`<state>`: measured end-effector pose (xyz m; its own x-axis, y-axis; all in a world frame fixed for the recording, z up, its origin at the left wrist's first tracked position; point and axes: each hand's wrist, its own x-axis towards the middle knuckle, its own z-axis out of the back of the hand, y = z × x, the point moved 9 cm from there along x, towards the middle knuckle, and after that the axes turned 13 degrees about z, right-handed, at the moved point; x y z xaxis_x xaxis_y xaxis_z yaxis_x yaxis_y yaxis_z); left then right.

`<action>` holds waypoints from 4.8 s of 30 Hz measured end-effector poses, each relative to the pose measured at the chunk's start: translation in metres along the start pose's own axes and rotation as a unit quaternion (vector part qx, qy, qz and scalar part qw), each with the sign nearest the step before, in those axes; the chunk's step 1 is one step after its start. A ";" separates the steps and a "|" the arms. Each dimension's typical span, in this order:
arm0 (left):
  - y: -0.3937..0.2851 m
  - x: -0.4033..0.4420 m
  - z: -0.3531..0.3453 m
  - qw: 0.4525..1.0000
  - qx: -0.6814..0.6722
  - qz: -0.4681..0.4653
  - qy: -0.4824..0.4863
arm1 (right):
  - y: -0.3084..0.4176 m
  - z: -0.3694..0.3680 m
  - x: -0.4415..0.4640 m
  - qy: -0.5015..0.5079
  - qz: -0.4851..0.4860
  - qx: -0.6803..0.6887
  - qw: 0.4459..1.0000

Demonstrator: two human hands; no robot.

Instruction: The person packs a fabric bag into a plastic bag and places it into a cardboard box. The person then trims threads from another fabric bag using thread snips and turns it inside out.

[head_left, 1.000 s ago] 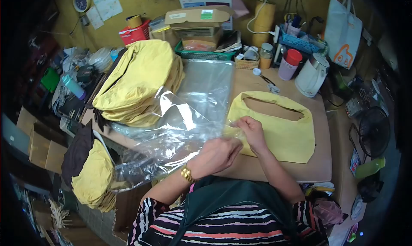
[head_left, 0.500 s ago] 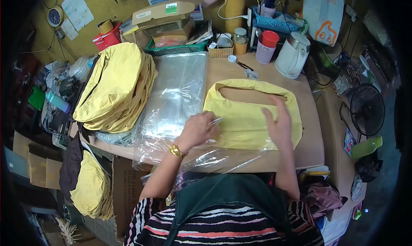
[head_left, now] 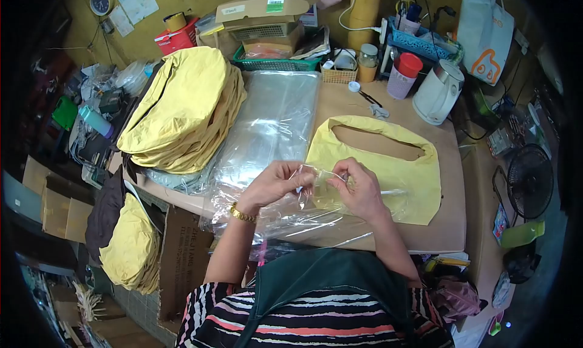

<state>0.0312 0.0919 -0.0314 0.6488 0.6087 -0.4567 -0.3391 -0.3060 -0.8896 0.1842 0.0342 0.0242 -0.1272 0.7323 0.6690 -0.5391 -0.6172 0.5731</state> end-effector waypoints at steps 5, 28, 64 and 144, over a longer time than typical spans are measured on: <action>-0.033 -0.013 0.002 0.968 -0.117 -0.206 -0.080 | -0.005 0.010 0.002 0.001 -0.146 0.066 0.987; -0.049 -0.014 -0.002 0.993 -0.019 -0.119 -0.014 | 0.000 0.019 0.004 -0.037 -0.094 0.021 0.995; 0.001 0.001 0.002 0.951 -0.219 -0.167 -0.140 | -0.020 -0.025 0.002 -0.017 -0.094 0.130 0.987; -0.030 -0.042 0.050 0.824 -0.506 -0.115 0.229 | -0.034 0.026 -0.078 0.297 -0.055 0.293 0.907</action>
<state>-0.0205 0.1120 0.0146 0.8841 0.4667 -0.0231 0.4199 -0.8153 -0.3987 0.2339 -0.0088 -0.0353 -0.6200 0.7171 0.3184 -0.0627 -0.4498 0.8909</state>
